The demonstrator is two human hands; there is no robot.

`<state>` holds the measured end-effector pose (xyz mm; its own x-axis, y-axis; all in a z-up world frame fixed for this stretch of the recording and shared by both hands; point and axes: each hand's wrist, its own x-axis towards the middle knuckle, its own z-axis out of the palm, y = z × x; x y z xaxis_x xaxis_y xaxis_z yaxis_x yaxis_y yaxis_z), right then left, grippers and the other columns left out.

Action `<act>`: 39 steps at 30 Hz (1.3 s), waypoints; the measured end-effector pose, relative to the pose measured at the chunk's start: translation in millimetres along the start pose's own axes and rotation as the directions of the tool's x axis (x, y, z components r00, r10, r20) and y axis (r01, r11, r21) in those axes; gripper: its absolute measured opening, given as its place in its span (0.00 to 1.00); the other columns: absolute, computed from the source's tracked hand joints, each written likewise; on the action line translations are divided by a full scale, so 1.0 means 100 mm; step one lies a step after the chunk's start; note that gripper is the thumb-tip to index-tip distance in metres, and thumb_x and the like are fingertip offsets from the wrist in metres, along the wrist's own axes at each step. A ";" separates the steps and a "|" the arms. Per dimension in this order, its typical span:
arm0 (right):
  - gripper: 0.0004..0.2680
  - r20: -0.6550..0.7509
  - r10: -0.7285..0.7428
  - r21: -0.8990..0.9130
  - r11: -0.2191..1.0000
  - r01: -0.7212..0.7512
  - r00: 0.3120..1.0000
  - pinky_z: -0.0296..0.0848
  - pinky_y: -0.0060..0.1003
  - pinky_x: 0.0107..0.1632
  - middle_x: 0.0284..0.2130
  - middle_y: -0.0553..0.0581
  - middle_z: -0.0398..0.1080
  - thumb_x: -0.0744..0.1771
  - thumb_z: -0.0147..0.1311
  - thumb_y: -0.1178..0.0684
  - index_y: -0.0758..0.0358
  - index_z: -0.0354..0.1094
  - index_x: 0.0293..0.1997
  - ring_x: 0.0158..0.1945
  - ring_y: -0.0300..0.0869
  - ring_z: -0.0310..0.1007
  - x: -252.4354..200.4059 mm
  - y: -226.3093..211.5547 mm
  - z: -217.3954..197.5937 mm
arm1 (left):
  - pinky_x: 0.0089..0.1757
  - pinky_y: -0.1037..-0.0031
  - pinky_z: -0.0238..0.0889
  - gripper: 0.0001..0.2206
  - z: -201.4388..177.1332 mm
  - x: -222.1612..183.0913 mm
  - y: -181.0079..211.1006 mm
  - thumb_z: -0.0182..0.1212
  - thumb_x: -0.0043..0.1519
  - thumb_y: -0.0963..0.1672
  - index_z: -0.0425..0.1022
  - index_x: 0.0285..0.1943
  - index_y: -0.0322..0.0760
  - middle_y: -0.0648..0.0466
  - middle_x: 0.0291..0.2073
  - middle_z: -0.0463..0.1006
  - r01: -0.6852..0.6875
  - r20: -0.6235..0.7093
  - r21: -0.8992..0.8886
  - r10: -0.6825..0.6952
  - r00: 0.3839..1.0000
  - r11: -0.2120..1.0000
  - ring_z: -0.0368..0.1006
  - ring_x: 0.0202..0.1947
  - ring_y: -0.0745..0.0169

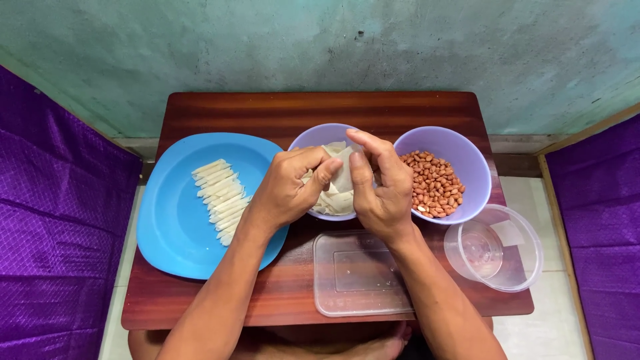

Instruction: Rolling peanuts into small square wrappers to create thin snack sticks.

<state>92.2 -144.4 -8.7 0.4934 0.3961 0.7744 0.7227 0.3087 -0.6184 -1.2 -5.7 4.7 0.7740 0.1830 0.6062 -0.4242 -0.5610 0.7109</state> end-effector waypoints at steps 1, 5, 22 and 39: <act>0.10 -0.001 -0.002 -0.001 1.000 0.002 1.000 0.70 0.32 0.33 0.24 0.56 0.65 0.72 0.48 0.62 0.71 0.70 0.60 0.26 0.35 0.62 0.00 0.02 0.00 | 0.32 0.72 0.64 0.19 0.00 0.00 -0.01 0.54 0.71 0.47 0.70 0.23 0.42 0.54 0.16 0.71 -0.002 0.000 -0.001 0.002 1.000 1.000 0.70 0.21 0.55; 0.10 -0.010 0.009 -0.011 1.000 -0.010 1.000 0.71 0.31 0.33 0.25 0.55 0.66 0.71 0.49 0.63 0.71 0.71 0.59 0.27 0.34 0.63 -0.02 0.01 0.01 | 0.33 0.71 0.64 0.21 0.02 0.00 -0.04 0.51 0.72 0.48 0.70 0.22 0.43 0.54 0.17 0.72 -0.028 0.008 -0.028 0.028 1.000 0.999 0.70 0.21 0.54; 0.09 -0.092 -0.009 0.071 0.997 0.016 0.996 0.76 0.32 0.31 0.32 0.59 0.69 0.72 0.48 0.63 0.71 0.70 0.58 0.27 0.38 0.69 -0.05 0.13 -0.01 | 0.35 0.77 0.65 0.07 -0.01 -0.02 -0.14 0.65 0.64 0.44 0.75 0.33 0.41 0.57 0.19 0.74 -0.010 -0.066 0.014 0.011 0.998 1.000 0.73 0.24 0.64; 0.10 -0.035 -0.005 0.036 0.999 0.006 0.999 0.73 0.30 0.25 0.24 0.59 0.68 0.70 0.52 0.63 0.70 0.72 0.57 0.23 0.36 0.68 -0.04 0.08 -0.02 | 0.31 0.73 0.64 0.19 0.02 -0.06 -0.11 0.60 0.68 0.47 0.67 0.23 0.39 0.52 0.15 0.68 -0.025 -0.024 0.013 0.026 0.999 1.000 0.64 0.20 0.60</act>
<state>96.9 -145.7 -16.5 0.5070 0.3638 0.7814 0.7076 0.3420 -0.6183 -0.5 -2.1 -7.6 0.7514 0.1879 0.6325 -0.4372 -0.5762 0.6905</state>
